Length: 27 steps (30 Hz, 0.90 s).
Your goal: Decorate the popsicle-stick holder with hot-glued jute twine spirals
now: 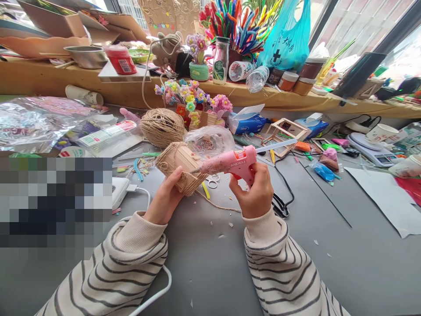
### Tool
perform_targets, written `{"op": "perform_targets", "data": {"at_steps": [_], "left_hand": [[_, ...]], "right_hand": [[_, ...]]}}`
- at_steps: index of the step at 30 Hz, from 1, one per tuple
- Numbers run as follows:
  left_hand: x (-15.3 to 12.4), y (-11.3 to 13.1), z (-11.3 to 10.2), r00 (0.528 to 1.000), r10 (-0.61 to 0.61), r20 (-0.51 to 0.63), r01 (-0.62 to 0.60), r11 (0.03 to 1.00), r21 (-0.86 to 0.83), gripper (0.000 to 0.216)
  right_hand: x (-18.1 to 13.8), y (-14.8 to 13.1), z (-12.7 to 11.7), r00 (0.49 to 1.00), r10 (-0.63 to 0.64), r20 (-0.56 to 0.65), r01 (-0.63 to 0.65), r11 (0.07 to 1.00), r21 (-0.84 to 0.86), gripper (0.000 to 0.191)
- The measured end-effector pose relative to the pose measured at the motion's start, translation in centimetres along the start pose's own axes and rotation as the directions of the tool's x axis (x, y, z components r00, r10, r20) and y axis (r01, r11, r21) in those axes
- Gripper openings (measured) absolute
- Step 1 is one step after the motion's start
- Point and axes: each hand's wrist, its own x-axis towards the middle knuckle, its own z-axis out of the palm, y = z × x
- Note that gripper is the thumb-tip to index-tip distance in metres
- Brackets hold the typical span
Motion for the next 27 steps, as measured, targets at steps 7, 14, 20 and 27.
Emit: {"op": "perform_targets", "data": {"at_steps": [7, 14, 20, 27], "left_hand": [[-0.09, 0.08, 0.17, 0.999, 0.022, -0.023, -0.022, 1.0, 0.003, 0.051], [-0.07, 0.06, 0.06, 1.0, 0.029, -0.006, -0.029, 1.0, -0.006, 0.05], [-0.12, 0.21, 0.24, 0.999, 0.037, -0.004, -0.037, 0.999, 0.003, 0.053], [-0.12, 0.18, 0.19, 1.0, 0.024, -0.018, -0.024, 1.0, 0.012, 0.051]], "right_hand": [[0.11, 0.02, -0.08, 1.0, -0.009, -0.002, 0.009, 1.0, -0.004, 0.033], [0.1, 0.01, -0.2, 1.0, -0.01, -0.004, 0.01, 1.0, -0.006, 0.033], [0.2, -0.06, -0.27, 1.0, 0.012, 0.002, -0.012, 1.0, -0.002, 0.033], [0.26, -0.04, -0.3, 1.0, 0.003, -0.018, -0.003, 1.0, -0.007, 0.033]]}}
